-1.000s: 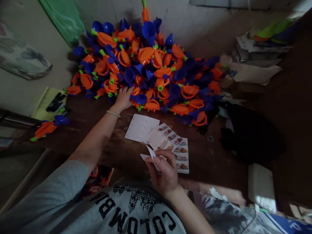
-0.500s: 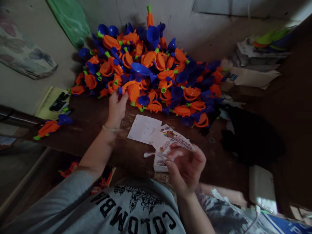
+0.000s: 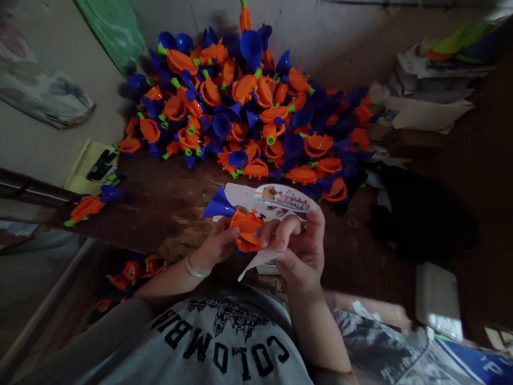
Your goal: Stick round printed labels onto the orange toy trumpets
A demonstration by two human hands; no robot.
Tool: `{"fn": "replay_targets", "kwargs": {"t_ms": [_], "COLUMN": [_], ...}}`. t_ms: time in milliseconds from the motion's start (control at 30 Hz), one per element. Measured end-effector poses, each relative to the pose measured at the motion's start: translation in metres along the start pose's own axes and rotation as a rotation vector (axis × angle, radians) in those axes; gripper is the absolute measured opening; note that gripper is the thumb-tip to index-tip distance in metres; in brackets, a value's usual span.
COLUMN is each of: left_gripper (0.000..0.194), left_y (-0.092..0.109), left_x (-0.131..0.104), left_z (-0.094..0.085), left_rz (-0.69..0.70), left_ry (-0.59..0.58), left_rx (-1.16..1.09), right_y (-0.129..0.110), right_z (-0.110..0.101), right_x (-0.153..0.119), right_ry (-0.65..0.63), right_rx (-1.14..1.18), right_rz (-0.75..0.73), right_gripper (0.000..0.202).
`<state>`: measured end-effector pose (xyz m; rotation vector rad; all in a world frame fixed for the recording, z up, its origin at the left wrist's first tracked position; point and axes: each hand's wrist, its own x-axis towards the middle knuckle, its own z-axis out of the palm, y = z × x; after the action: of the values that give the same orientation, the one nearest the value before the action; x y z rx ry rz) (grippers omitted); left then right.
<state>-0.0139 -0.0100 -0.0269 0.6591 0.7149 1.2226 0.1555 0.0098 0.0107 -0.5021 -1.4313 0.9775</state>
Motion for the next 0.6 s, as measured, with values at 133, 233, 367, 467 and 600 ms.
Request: {"fn": "replay_targets", "kwargs": {"t_ms": [133,233,367,467,600], "left_gripper": [0.065,0.066,0.074,0.071,0.068], "left_y": [0.006,0.003,0.000,0.004,0.013], "left_x": [0.004,0.000,-0.006,-0.011,-0.014], "left_z": [0.002,0.009,0.014,0.017,0.022], "left_rz": [0.041,0.102,0.236,0.307,0.334], "left_ry": [-0.008,0.015,-0.016,-0.066,-0.083], "left_rx": [-0.008,-0.039,0.006,0.110,0.209], "right_y": [0.008,0.012,0.010,0.007,0.003], "right_z": [0.000,0.005,0.014,0.024,0.032], "right_x": [0.008,0.006,-0.004,-0.010,-0.010], "right_ry": [-0.048,0.116,0.334,0.392,0.404], "right_rx": [0.067,-0.049,-0.215,-0.237,-0.286], "right_rz": [0.042,0.034,0.037,0.039,0.058], "right_gripper": [0.065,0.064,0.070,0.075,0.078]}}
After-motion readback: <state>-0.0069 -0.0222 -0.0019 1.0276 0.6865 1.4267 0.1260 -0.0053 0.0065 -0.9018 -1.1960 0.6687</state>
